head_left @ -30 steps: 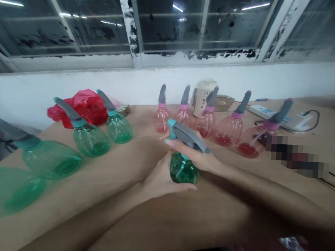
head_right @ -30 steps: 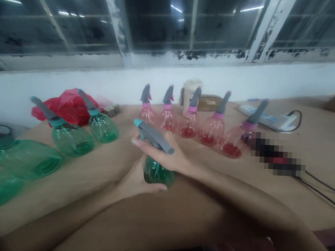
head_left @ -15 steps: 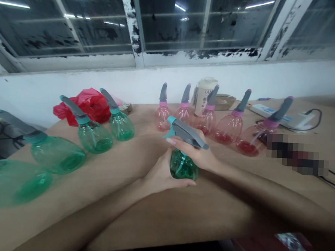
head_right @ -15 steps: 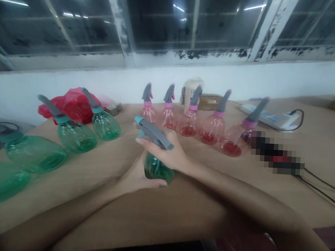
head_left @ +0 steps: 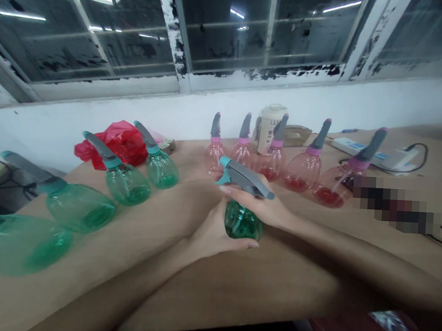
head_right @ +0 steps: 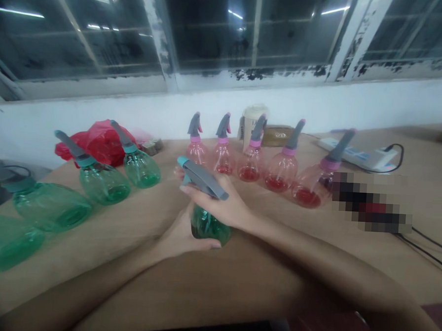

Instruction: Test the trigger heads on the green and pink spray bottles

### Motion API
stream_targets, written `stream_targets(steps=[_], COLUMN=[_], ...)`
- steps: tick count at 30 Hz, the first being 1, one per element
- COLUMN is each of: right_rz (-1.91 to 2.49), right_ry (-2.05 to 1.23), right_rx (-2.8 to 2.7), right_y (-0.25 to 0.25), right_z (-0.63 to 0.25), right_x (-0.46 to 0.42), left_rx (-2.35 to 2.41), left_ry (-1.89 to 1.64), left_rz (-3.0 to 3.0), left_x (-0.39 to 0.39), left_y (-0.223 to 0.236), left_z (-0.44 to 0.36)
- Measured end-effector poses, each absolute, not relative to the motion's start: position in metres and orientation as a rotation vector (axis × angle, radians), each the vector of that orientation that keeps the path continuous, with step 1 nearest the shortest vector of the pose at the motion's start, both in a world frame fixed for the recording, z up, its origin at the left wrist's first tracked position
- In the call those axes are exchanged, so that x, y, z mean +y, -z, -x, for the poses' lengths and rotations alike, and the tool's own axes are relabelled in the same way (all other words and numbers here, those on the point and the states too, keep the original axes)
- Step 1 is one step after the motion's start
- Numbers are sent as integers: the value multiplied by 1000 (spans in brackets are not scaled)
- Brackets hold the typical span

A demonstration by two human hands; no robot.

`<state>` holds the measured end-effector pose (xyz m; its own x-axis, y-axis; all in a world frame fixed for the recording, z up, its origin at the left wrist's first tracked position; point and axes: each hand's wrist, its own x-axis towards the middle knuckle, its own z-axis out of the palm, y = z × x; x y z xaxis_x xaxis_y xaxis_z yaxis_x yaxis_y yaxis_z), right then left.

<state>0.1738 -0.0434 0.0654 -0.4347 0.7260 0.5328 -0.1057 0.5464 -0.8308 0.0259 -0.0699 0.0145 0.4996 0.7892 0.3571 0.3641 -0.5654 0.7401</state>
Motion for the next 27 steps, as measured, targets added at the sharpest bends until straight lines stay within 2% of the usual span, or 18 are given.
stream_targets(steps=[7,12,16,23,27], right_rz=[550,750,749,647,690], right_ry=[-989,-851,-765,-941,-889], right_rx=[-1788,-1794,-1827,-1822,-1767], right_y=[-66,-71,-72,-67,-65], right_z=[-171,-169,-170,-171,-172], right_x=[-43,-47,-48,-44,-46], left_rx=[935,935,934,900,887], left_ry=[-925,-930,-928,-928,-960], left_rz=[-2135,-2132,-2126,-2100,-2092], left_x=[-70,-71,-73,-74,-74], left_y=[-14,-15,-18,-20,-20], left_z=[-25,-26,-27,-27,-27])
